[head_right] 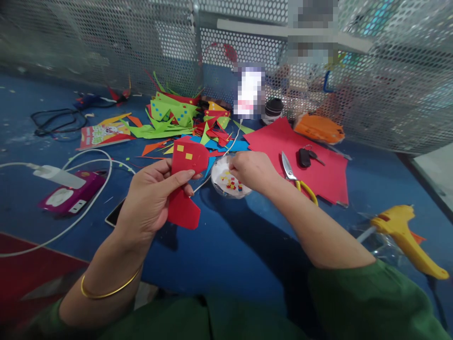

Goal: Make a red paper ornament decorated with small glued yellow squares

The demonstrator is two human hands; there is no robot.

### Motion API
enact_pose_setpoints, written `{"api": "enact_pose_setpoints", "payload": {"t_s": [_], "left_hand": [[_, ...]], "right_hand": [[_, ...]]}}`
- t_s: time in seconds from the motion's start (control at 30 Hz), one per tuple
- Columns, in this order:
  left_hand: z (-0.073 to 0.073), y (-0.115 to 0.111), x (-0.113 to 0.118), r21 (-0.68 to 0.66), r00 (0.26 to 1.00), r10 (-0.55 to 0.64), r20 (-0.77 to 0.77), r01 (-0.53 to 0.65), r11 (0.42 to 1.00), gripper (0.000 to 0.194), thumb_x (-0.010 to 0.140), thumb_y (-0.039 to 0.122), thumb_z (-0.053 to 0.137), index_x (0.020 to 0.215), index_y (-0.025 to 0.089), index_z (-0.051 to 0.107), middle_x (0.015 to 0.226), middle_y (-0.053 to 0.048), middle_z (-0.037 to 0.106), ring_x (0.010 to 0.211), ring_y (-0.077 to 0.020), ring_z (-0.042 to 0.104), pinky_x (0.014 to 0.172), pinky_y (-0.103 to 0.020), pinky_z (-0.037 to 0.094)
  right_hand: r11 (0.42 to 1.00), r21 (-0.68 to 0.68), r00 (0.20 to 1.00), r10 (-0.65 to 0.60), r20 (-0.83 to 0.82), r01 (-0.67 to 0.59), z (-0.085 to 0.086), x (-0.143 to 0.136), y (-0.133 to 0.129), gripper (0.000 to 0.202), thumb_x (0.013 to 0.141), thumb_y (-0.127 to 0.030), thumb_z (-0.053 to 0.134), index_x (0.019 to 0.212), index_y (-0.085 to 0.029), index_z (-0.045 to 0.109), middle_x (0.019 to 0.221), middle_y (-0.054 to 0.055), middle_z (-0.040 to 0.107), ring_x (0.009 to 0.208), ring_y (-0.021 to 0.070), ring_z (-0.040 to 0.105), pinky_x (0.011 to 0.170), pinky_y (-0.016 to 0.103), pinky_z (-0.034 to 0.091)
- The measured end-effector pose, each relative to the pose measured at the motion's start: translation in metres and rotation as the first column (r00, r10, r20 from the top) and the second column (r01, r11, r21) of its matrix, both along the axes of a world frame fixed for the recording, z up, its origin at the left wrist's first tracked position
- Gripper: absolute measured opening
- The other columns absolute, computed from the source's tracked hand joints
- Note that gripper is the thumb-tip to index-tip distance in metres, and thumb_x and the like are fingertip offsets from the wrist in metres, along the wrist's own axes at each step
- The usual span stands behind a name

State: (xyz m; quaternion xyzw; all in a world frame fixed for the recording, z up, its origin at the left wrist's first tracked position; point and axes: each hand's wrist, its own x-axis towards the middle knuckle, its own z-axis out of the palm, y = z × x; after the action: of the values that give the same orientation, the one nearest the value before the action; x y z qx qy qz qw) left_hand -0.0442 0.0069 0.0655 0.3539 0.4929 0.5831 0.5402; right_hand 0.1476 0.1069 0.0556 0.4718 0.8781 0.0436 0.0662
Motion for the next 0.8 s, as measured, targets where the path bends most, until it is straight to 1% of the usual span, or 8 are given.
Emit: {"api": "enact_pose_setpoints", "payload": {"t_s": [0.07,0.13,0.27,0.4,0.6,0.7,0.8], "left_hand": [[0.0,0.0,0.0,-0.001,1.0,0.001,-0.006,-0.001,1.0,0.017,0.071,0.026,0.083,0.08,0.016,0.071,0.075,-0.002,0.076,0.049,-0.0074,0.061,0.048,-0.018,0.049],[0.0,0.0,0.0,0.002,1.0,-0.001,-0.003,0.001,1.0,0.018,0.072,0.026,0.083,0.08,0.016,0.071,0.076,-0.002,0.076,0.049,-0.0077,0.062,0.049,-0.018,0.049],[-0.001,0.0,-0.001,0.004,1.0,-0.014,0.01,0.014,1.0,0.018,0.072,0.025,0.083,0.082,0.016,0.071,0.077,-0.001,0.077,0.05,-0.0078,0.063,0.049,-0.018,0.049],[-0.001,0.0,0.0,0.004,0.999,-0.016,0.032,0.015,1.0,0.018,0.071,0.024,0.084,0.08,0.016,0.071,0.075,-0.001,0.076,0.049,-0.0071,0.062,0.049,-0.017,0.048],[-0.002,0.0,0.0,0.013,0.999,-0.025,0.034,0.025,1.0,0.016,0.072,0.024,0.083,0.08,0.017,0.072,0.076,0.0,0.077,0.05,-0.0069,0.062,0.05,-0.016,0.049],[-0.002,0.001,-0.001,0.017,1.0,-0.02,0.013,0.019,1.0,0.016,0.073,0.025,0.083,0.081,0.017,0.072,0.077,-0.001,0.077,0.05,-0.0071,0.062,0.049,-0.017,0.049],[-0.002,0.0,-0.001,0.015,1.0,-0.014,-0.004,0.014,1.0,0.017,0.072,0.026,0.083,0.081,0.017,0.071,0.078,-0.001,0.077,0.05,-0.0077,0.062,0.049,-0.017,0.049]], "right_hand": [[0.999,-0.007,0.998,0.053,-0.017,-0.053,0.0,-0.002,0.0,0.023,0.094,-0.026,0.052,0.1,-0.025,0.075,0.106,0.004,0.075,0.086,0.0185,0.064,0.055,0.03,0.027],[0.996,-0.008,0.995,0.094,-0.012,-0.094,0.0,-0.006,-0.001,0.023,0.094,-0.026,0.052,0.1,-0.024,0.074,0.109,0.005,0.074,0.088,0.0187,0.064,0.055,0.031,0.027],[0.991,-0.002,0.99,0.135,0.038,-0.135,0.001,-0.014,-0.003,0.026,0.096,-0.021,0.047,0.098,-0.018,0.073,0.105,0.01,0.074,0.083,0.0207,0.064,0.054,0.033,0.024],[0.985,-0.008,0.982,0.17,0.078,-0.17,0.002,-0.017,-0.003,0.027,0.096,-0.017,0.045,0.098,-0.016,0.072,0.103,0.011,0.073,0.08,0.0204,0.064,0.055,0.033,0.024],[0.982,-0.009,0.978,0.187,0.088,-0.187,0.001,-0.018,-0.001,0.026,0.095,-0.016,0.045,0.096,-0.017,0.071,0.1,0.011,0.073,0.077,0.0184,0.063,0.055,0.032,0.025],[0.984,-0.008,0.981,0.179,0.069,-0.179,-0.001,-0.018,0.0,0.026,0.094,-0.017,0.045,0.098,-0.016,0.071,0.098,0.011,0.073,0.076,0.0183,0.062,0.055,0.032,0.026],[0.985,-0.017,0.985,0.17,0.031,-0.169,-0.002,-0.015,0.0,0.027,0.095,-0.019,0.044,0.095,-0.016,0.07,0.098,0.011,0.073,0.077,0.0187,0.062,0.056,0.032,0.026]]}}
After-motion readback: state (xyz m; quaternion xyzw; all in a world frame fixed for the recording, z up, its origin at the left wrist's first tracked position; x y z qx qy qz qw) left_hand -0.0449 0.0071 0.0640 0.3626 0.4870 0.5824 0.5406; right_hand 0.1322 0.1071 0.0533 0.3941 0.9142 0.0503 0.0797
